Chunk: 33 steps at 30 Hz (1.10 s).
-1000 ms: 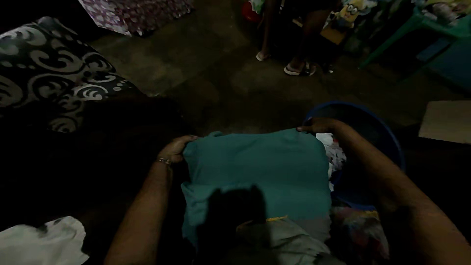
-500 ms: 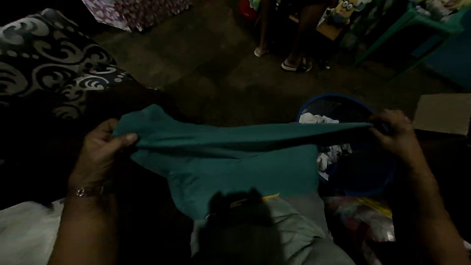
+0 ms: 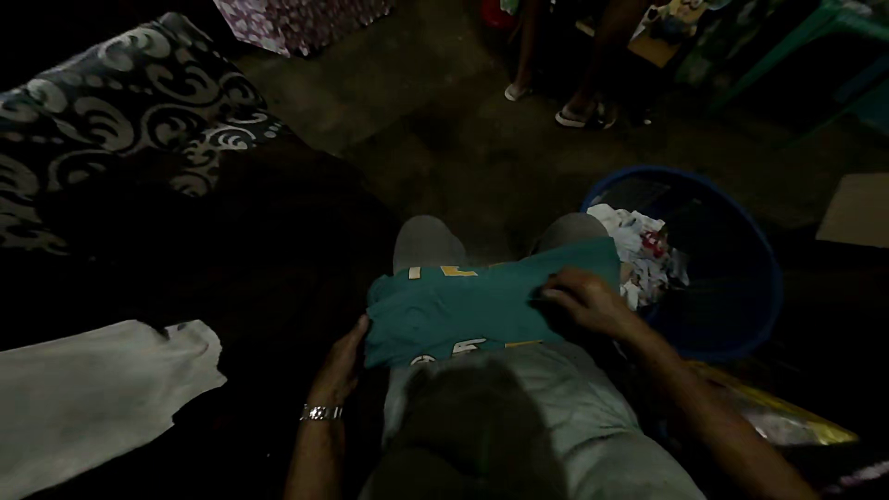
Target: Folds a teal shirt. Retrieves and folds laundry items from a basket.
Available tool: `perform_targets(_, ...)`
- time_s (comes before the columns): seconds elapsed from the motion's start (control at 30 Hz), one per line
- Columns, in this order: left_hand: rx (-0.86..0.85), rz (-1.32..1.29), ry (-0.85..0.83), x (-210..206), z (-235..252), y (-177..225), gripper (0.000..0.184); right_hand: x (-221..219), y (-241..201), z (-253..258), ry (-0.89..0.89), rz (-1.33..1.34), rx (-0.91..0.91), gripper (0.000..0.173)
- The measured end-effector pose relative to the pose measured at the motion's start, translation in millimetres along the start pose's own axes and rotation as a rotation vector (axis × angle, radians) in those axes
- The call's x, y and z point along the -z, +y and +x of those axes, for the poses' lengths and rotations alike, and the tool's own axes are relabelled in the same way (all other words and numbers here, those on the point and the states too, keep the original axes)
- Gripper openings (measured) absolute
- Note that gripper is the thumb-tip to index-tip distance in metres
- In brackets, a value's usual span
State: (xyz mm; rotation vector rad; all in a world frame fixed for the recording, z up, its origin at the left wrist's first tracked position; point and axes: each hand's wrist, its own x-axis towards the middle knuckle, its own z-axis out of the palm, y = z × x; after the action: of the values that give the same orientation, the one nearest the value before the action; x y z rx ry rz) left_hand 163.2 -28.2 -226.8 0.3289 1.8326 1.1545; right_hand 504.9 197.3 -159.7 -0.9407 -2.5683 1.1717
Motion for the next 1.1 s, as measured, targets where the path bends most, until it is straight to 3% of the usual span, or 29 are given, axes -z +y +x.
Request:
perform_targets(0.17, -0.068, 0.050, 0.070, -10.2, 2.2, -0.5, 0.037, -83.9, -62.2, 81.3, -0.327, -0.021, -0.127, 0.050)
perform_targets(0.3, -0.357, -0.051, 0.025, -2.6, 2.2, -2.9, 0.058, -109.2, -80.3, 97.8, -0.279, 0.100, -0.128, 0.044)
perform_targets(0.4, -0.489, -0.059, 0.017, 4.8, 5.2, 3.9, 0.061, -109.8, -79.0, 95.8, -0.156, 0.257, -0.101, 0.036)
perform_targets(0.5, -0.386, 0.089, -0.010, 4.0, 7.9, 9.4, 0.059, -105.1, -68.3, 87.4, -0.169, 0.225, -0.075, 0.034)
perform_targets(0.6, -0.295, 0.398, 0.021, 5.3, 17.2, 11.5, 0.054, -88.3, -57.0, 72.9, -0.247, 0.026, -0.083, 0.035)
perform_targets(0.67, -0.388, 0.502, 0.062, 8.1, 25.8, 13.1, 0.049, -71.6, -43.3, 56.8, -0.126, -0.062, -0.053, 0.036)
perform_targets(0.73, -0.506, 0.512, 0.048, 11.0, 39.3, 18.6, 0.048, -53.1, -19.9, 39.5, 0.205, -0.076, -0.030, 0.033)
perform_targets(0.8, -0.578, 0.530, 0.000, 8.8, 56.9, 21.7, 0.054, -26.0, 5.5, 21.6, 0.508, -0.084, -0.138, 0.030)
perform_targets(0.87, -0.601, 0.603, -0.092, 6.5, 73.8, 21.7, 0.053, 1.4, 38.2, 2.3, 0.686, -0.057, -0.318, 0.032)
perform_targets(0.97, -0.458, 0.738, -0.168, 6.5, 77.2, 30.3, 0.044, 20.0, 98.4, -26.9, 0.721, 0.110, -0.600, 0.042)
perform_targets(1.03, -0.336, 0.800, -0.176, 15.5, 74.7, 35.0, 0.043, 16.4, 125.0, -41.5, 0.652, 0.236, -0.748, 0.049)
perform_targets(1.1, -0.329, 0.751, -0.107, 32.1, 74.0, 27.6, 0.041, 10.0, 132.7, -45.5, 0.552, 0.350, -0.837, 0.055)
